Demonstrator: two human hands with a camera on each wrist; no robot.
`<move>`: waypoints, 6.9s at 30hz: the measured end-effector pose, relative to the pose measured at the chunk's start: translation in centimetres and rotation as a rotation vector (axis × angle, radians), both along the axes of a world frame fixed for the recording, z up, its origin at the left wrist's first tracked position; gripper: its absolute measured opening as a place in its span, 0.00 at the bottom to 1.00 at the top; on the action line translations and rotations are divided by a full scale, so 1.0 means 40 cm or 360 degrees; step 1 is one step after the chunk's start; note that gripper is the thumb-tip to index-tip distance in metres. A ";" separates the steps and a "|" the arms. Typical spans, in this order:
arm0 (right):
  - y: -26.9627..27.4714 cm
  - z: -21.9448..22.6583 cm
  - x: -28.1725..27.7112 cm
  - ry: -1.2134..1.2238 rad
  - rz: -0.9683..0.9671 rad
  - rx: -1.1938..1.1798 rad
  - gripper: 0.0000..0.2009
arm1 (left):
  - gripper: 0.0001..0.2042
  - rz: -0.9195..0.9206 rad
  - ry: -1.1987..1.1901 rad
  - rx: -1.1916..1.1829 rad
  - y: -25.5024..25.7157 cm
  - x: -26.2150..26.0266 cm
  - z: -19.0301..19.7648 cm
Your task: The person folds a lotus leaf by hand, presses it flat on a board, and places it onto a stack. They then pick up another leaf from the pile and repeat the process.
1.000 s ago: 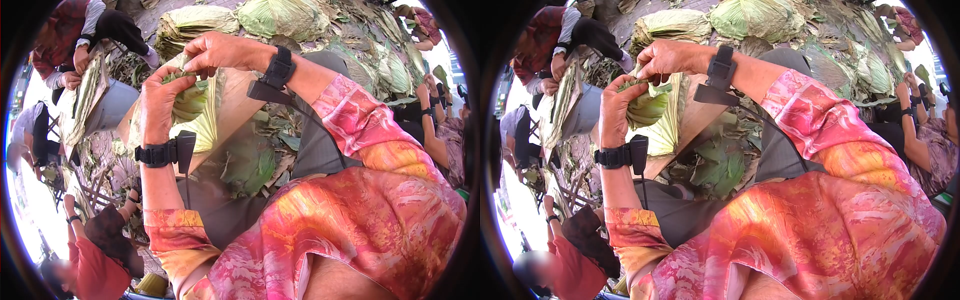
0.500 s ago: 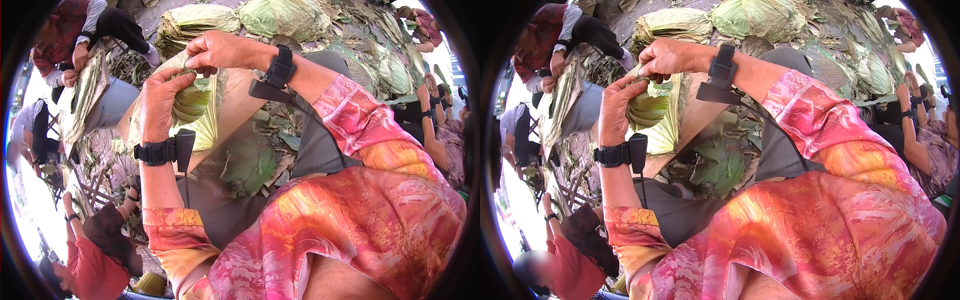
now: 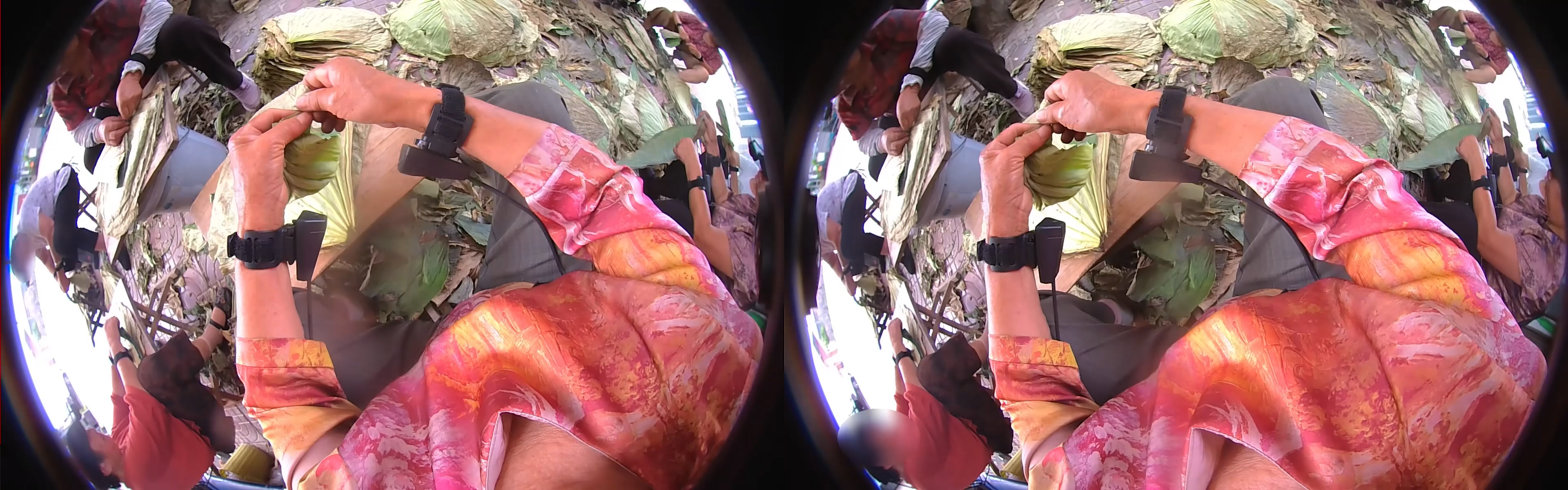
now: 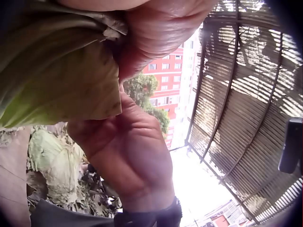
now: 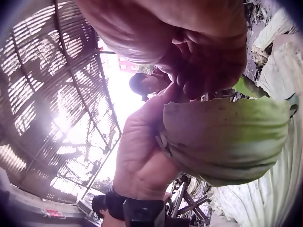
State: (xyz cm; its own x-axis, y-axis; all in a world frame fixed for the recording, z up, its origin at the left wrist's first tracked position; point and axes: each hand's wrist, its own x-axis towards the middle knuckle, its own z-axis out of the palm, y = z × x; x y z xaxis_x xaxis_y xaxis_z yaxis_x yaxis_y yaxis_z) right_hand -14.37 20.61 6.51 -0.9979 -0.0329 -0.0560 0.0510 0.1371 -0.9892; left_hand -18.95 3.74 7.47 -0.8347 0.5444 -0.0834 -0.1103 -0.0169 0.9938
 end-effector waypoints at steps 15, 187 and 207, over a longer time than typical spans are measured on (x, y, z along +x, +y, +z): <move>0.031 0.043 0.000 -0.0105 0.0065 -0.0296 0.14 | 0.06 0.0061 -0.0295 0.0215 -0.019 -0.029 0.006; -0.179 -0.325 -0.090 0.0520 0.0410 0.1554 0.29 | 0.07 0.1178 -0.1034 -0.0006 -0.352 -0.170 -0.349; -0.187 -0.312 -0.075 0.0370 0.0425 0.1538 0.28 | 0.06 0.1133 -0.0676 -0.0101 -0.410 -0.191 -0.298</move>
State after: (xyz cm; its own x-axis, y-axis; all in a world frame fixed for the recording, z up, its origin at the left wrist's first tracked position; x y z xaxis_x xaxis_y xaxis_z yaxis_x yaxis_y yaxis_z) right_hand -17.36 13.13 -5.96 -0.9542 -0.2986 0.0171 -0.2764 0.8586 -0.4319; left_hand -26.57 -12.67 -4.47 -0.8682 -0.1183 -0.4819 -0.4605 -0.1695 0.8713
